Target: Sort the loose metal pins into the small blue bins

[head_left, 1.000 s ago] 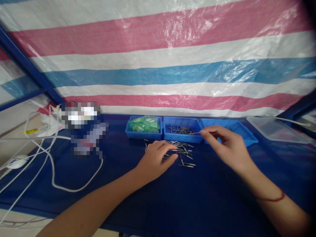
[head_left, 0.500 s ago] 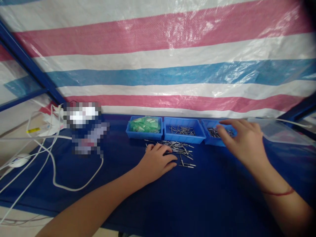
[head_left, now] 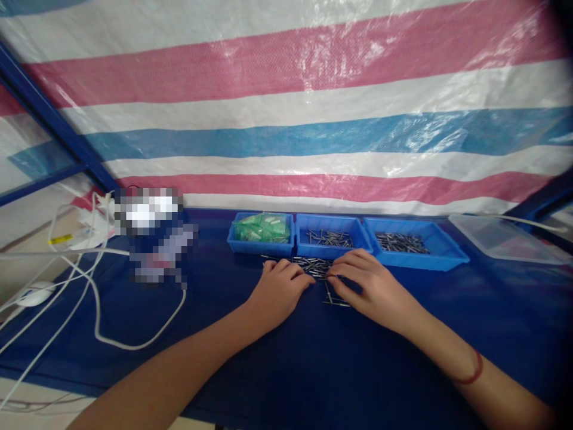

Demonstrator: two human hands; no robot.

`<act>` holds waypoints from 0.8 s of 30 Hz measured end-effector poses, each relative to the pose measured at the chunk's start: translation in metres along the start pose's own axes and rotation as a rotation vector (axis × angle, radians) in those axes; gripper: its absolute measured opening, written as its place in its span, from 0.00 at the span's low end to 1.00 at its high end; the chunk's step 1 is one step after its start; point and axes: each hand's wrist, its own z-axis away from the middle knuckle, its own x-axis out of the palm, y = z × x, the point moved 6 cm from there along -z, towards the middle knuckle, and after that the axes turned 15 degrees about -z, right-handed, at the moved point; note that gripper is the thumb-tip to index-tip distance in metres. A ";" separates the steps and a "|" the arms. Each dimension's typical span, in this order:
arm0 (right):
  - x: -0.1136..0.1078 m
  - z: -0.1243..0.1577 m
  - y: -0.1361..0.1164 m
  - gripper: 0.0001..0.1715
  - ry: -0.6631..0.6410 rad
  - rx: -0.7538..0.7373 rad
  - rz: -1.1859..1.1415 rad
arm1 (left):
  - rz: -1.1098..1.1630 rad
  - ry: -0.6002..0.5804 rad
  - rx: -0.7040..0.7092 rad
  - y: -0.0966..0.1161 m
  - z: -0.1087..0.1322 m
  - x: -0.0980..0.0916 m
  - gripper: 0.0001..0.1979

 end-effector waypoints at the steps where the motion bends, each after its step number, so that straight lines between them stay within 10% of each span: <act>1: 0.003 0.000 -0.001 0.08 -0.018 0.001 -0.007 | 0.000 0.002 -0.001 0.000 0.000 0.000 0.10; 12: 0.009 0.001 0.002 0.08 -0.061 0.022 -0.046 | 0.081 0.012 -0.016 0.000 -0.002 0.001 0.11; 24: 0.025 -0.001 -0.013 0.07 -0.020 0.073 -0.292 | 0.603 0.315 -0.035 0.004 0.000 -0.020 0.10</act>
